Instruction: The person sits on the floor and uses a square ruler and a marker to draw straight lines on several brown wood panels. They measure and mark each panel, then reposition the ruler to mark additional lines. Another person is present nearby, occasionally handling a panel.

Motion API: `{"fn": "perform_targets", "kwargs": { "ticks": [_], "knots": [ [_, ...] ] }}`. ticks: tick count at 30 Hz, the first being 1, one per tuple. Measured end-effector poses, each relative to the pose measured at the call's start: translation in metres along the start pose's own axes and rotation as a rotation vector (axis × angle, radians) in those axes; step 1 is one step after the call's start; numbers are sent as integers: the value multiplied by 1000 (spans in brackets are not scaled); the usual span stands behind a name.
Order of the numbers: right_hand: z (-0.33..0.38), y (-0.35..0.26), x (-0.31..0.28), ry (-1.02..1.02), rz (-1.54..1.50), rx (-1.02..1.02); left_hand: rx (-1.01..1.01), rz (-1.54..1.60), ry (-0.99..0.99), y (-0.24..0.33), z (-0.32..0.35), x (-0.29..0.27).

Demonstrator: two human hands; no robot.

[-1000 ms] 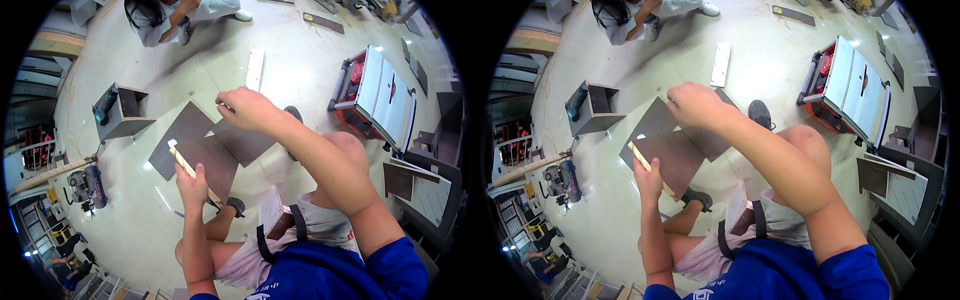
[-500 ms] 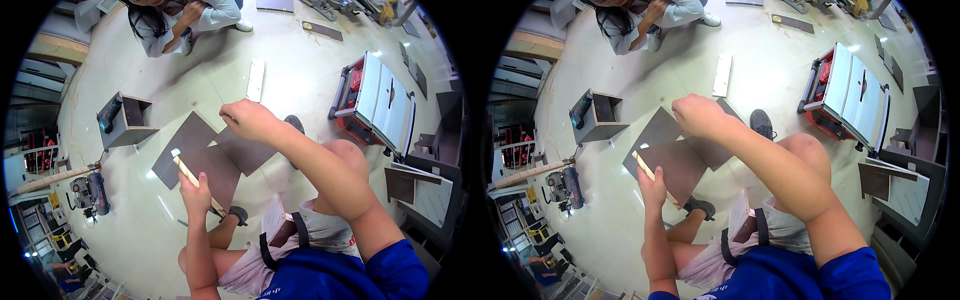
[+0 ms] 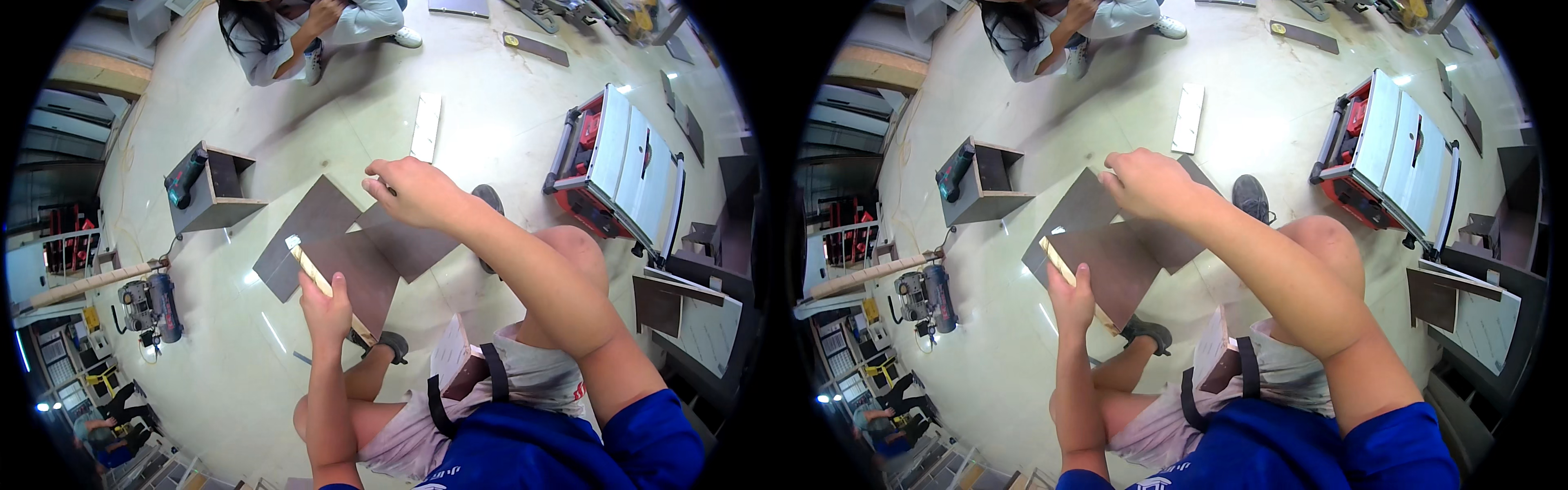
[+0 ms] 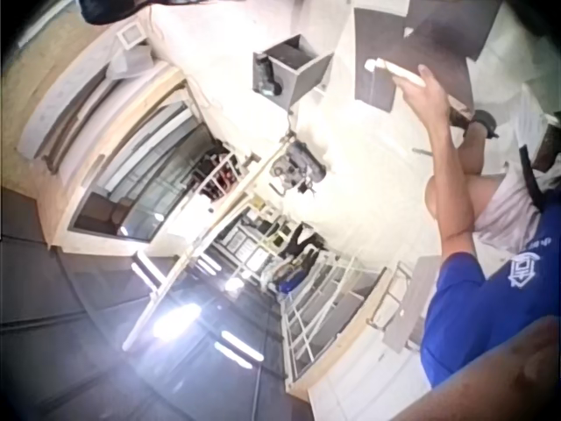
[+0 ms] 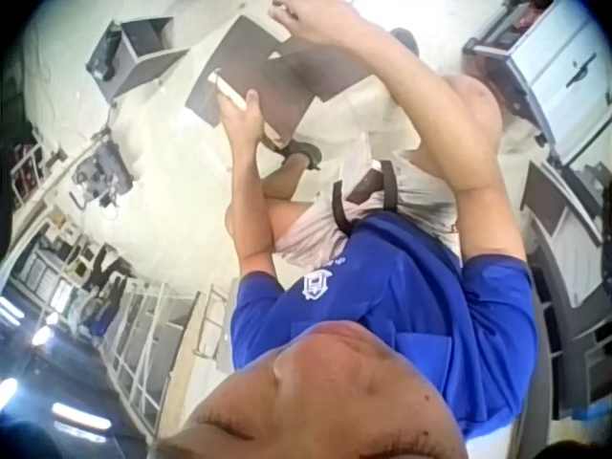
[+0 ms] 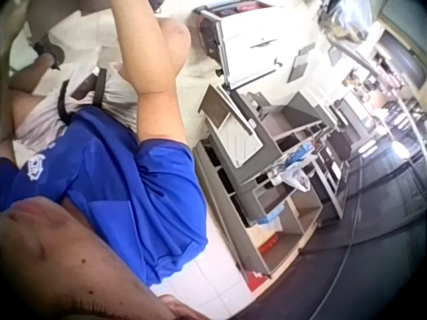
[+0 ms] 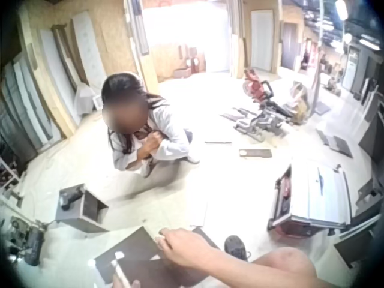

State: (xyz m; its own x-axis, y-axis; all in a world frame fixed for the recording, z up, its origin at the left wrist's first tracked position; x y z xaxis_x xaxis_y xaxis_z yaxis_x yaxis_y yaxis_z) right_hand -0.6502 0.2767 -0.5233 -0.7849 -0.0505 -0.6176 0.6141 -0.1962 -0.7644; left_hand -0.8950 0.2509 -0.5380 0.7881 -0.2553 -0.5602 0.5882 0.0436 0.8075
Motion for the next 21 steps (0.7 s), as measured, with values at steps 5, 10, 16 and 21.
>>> {"fn": "perform_targets", "kwargs": {
  "ticks": [5,10,16,21],
  "knots": [
    [26,-21,74,-186,58,-43,-12,-33,-5,-1,-2,-7],
    [39,-35,115,-234,100,-179,5,-42,0,4,-3,-10],
    [27,-32,100,-116,-166,-158,-46,-54,-22,-7,9,-1],
    [35,-64,103,-68,-442,-354,-34,-41,-20,-3,8,-6]
  ]
}}
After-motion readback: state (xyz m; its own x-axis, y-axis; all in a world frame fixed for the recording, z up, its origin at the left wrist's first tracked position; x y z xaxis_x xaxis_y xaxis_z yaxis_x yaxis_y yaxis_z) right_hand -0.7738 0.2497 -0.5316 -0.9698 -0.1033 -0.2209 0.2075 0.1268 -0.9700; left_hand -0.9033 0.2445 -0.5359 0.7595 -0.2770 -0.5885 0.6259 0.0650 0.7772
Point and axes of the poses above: each hand's wrist, its own z-axis away from the middle knuckle, its own x-axis out of the palm, y = z × x, the point moved 10 cm from there along -z, towards the middle knuckle
